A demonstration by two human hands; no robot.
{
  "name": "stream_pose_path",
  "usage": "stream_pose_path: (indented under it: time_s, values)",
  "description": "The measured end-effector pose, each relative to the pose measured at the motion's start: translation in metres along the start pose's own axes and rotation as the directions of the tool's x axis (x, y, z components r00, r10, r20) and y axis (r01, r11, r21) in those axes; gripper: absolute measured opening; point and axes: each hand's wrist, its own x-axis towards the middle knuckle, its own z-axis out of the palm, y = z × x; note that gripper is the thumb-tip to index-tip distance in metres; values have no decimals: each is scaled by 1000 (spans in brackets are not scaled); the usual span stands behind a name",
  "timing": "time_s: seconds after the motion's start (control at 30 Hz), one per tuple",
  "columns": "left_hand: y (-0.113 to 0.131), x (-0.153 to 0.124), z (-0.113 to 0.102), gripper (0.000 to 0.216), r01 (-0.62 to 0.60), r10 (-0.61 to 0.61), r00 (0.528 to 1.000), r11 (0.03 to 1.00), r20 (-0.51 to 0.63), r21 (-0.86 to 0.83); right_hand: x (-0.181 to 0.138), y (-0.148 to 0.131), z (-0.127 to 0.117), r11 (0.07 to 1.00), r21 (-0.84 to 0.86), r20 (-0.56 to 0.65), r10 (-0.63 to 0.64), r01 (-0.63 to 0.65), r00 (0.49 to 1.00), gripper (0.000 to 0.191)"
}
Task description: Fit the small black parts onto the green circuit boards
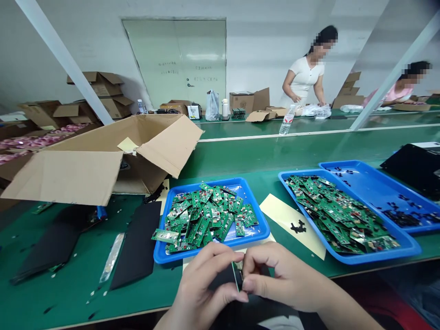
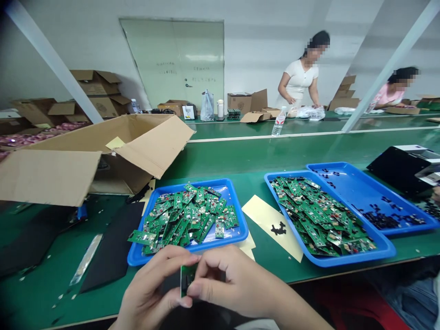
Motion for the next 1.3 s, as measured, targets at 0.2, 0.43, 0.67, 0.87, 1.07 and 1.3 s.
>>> stream_pose_path:
  time_s: [0.2, 0.43, 0.67, 0.87, 1.07, 1.3]
  values:
    - [0, -4, 2, 29, 127, -129, 992, 979, 1, -161, -11, -12, 3, 841, -514, -97, -249, 166, 964, 14]
    - [0, -13, 4, 40, 235, -233, 972, 943, 37, -235, -10, -19, 7, 552, -786, -62, -518, 278, 853, 20]
    - [2, -13, 8, 39, 281, -294, 956, 908, 5, -312, -5, -19, 9, 550, -808, -90, -468, 210, 879, 26]
    - [8, -12, 8, 45, 320, -328, 945, 912, 15, -257, -4, -17, 10, 471, -862, -86, -500, 187, 862, 26]
    - [7, -11, 15, 44, 269, -311, 943, 920, -114, -286, -2, -16, 13, 363, -916, -57, -537, 170, 842, 26]
    - [3, -11, 7, 39, 221, -221, 972, 975, -74, -14, 3, -16, 13, 257, -947, 0, -605, 195, 796, 34]
